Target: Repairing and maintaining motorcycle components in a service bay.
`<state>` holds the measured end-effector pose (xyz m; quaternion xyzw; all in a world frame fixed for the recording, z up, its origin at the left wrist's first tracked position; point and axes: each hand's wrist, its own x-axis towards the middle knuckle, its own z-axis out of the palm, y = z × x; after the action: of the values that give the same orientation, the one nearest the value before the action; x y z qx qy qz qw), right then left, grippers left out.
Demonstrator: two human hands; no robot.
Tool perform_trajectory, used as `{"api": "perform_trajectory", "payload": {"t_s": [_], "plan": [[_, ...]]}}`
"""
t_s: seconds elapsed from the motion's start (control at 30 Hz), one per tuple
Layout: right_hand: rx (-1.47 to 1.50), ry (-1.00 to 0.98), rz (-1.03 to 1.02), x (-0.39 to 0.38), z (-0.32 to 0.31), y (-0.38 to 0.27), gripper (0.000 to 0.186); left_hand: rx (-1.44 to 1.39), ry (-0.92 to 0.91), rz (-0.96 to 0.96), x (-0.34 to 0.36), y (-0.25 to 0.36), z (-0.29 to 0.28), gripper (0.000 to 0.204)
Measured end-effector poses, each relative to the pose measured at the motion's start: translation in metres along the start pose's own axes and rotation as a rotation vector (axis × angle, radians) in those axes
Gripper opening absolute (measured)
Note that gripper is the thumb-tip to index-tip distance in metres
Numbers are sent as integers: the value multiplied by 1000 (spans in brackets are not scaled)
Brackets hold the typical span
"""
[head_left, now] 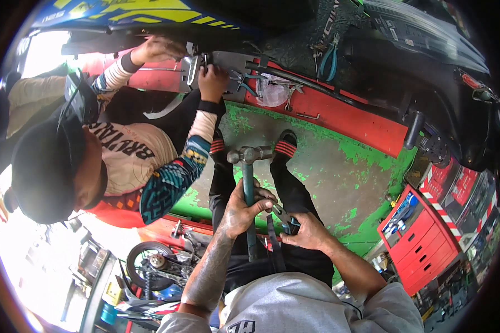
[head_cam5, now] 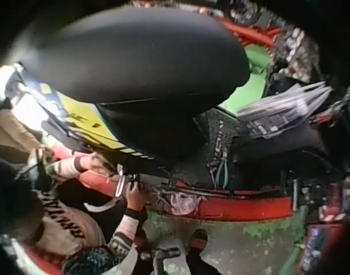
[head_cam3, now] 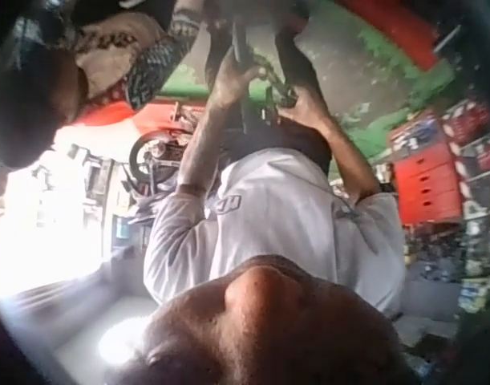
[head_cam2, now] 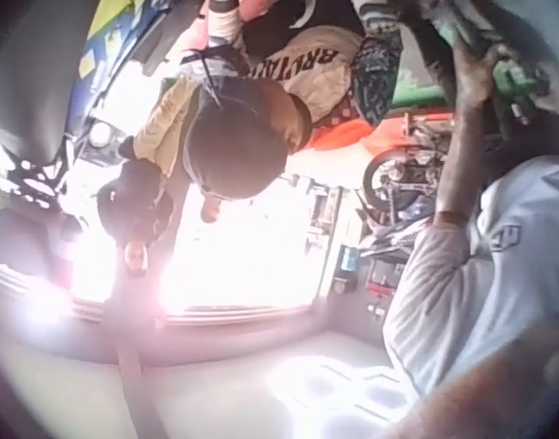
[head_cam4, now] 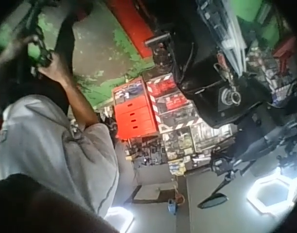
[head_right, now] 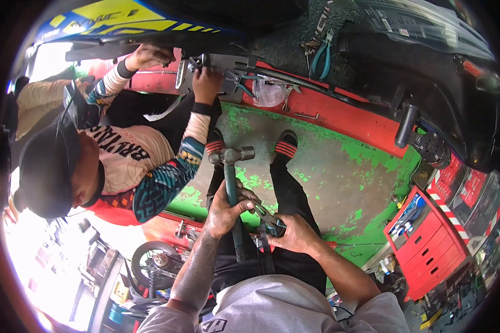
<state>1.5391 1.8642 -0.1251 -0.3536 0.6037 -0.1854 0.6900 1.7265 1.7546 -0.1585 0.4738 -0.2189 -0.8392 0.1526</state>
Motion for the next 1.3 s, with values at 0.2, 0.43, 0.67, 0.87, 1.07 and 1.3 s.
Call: {"api": "perform_trajectory", "payload": {"t_s": [0.2,0.43,0.67,0.87,1.07,1.3], "plan": [[-298,169,-70,-21,-10,31,46,-26,78,60,1,-27,26,43],[-578,380,-136,-27,-24,38,50,18,246,208,13,-36,56,42],[-597,434,-5,5,-39,28,53,22,371,246,47,-32,54,37],[-671,450,40,51,-58,24,49,49,362,239,95,-13,26,50],[-473,528,139,75,-63,46,43,135,556,188,211,13,-53,23],[-369,571,194,50,-18,105,39,6,771,-1,380,76,-188,16]]}}
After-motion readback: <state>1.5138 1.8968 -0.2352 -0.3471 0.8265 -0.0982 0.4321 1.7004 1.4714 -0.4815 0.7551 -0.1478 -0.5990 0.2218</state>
